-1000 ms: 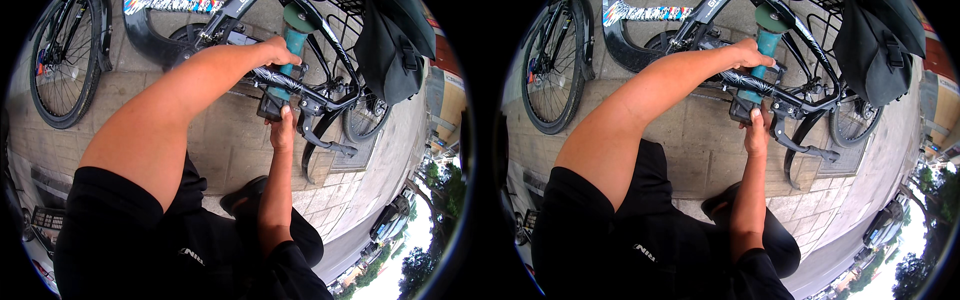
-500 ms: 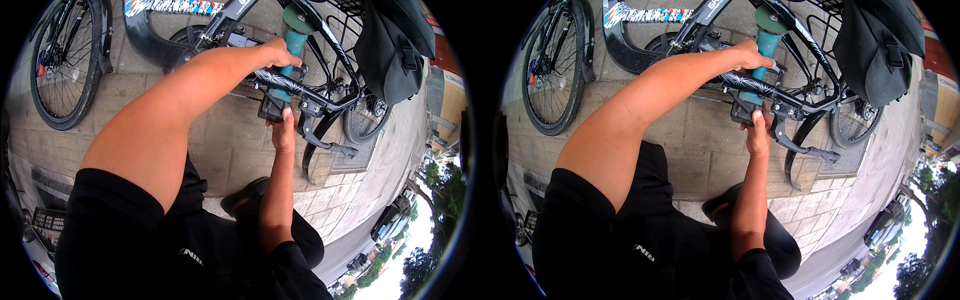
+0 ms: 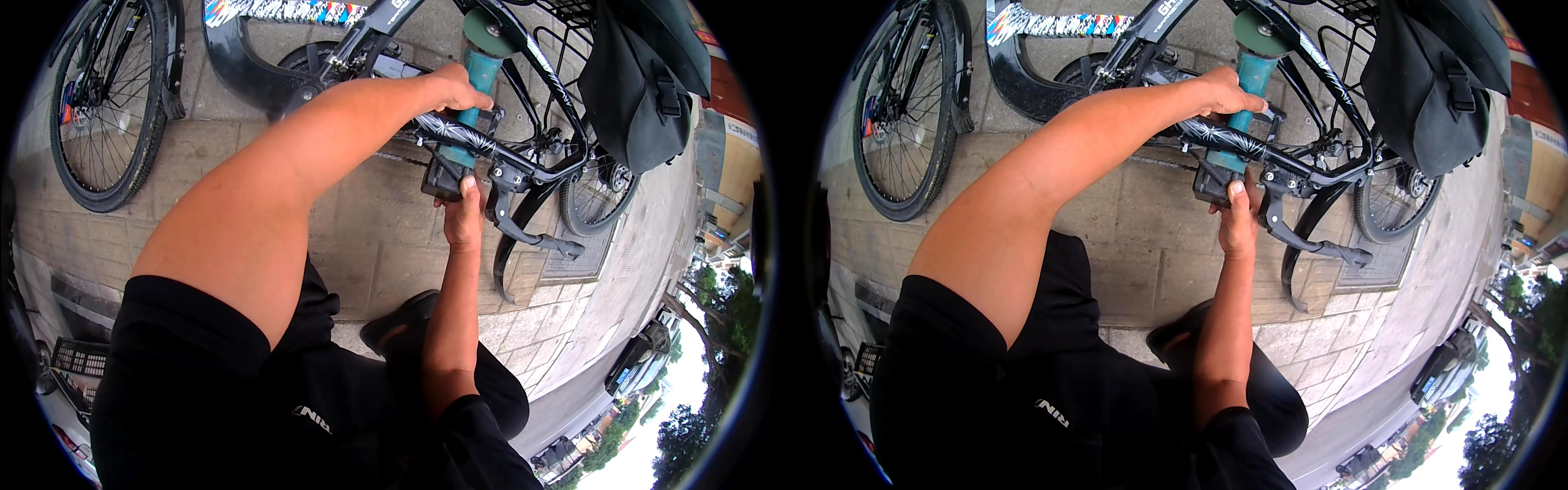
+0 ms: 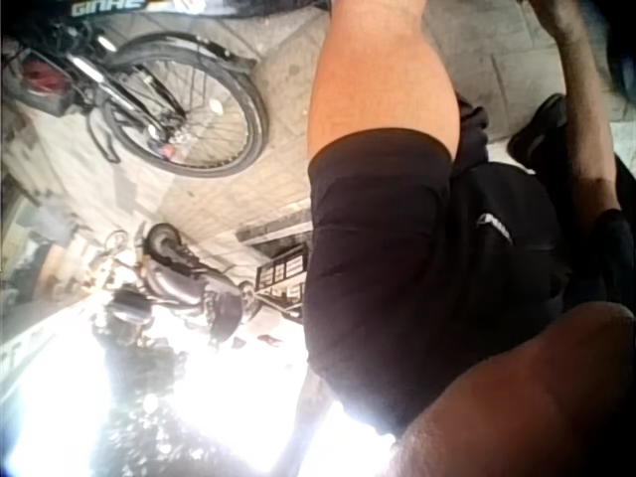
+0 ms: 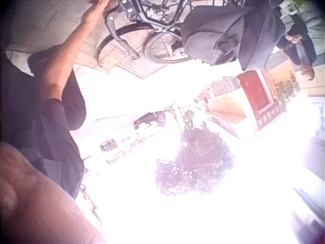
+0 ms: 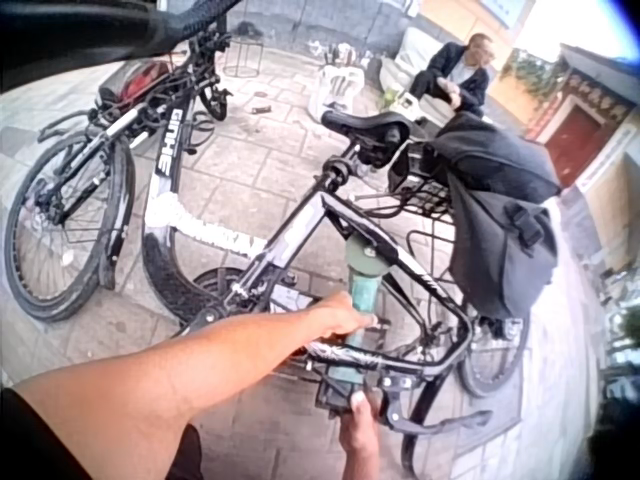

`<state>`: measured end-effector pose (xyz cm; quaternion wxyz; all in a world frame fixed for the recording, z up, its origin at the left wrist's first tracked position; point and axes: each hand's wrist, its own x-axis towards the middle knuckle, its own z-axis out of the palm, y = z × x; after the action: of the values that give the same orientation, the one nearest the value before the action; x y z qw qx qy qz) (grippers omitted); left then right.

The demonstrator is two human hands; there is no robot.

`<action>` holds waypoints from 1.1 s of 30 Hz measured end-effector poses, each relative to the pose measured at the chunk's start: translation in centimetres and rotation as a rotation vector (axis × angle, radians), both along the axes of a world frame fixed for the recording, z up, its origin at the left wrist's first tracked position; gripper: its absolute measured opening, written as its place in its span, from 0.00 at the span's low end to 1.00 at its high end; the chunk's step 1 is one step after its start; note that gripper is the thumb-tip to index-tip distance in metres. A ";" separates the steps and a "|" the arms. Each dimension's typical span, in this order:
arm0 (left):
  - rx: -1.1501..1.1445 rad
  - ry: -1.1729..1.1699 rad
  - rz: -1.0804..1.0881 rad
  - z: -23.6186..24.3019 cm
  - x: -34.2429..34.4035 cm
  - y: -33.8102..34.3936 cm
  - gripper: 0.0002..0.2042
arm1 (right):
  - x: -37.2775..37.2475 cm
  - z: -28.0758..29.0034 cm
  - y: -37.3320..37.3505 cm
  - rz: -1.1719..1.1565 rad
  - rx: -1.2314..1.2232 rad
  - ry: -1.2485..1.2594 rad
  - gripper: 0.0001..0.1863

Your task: The person uses a handheld angle grinder to smooth the surface of a bicycle frame. They hold the tool with both hands and move it along the frame's tubes while kneeling on the ground.

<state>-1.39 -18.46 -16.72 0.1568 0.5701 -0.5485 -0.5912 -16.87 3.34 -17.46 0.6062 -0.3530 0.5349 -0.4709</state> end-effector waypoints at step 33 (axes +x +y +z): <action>0.044 -0.008 -0.023 0.7 -0.3 0.4 0.32 | 0.0 0.0 0.6 -0.058 0.004 0.001 0.49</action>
<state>-1.69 -18.09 -16.06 0.1353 0.5696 -0.5424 -0.6025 -16.85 3.91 -17.45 0.5927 -0.3364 0.5460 -0.4873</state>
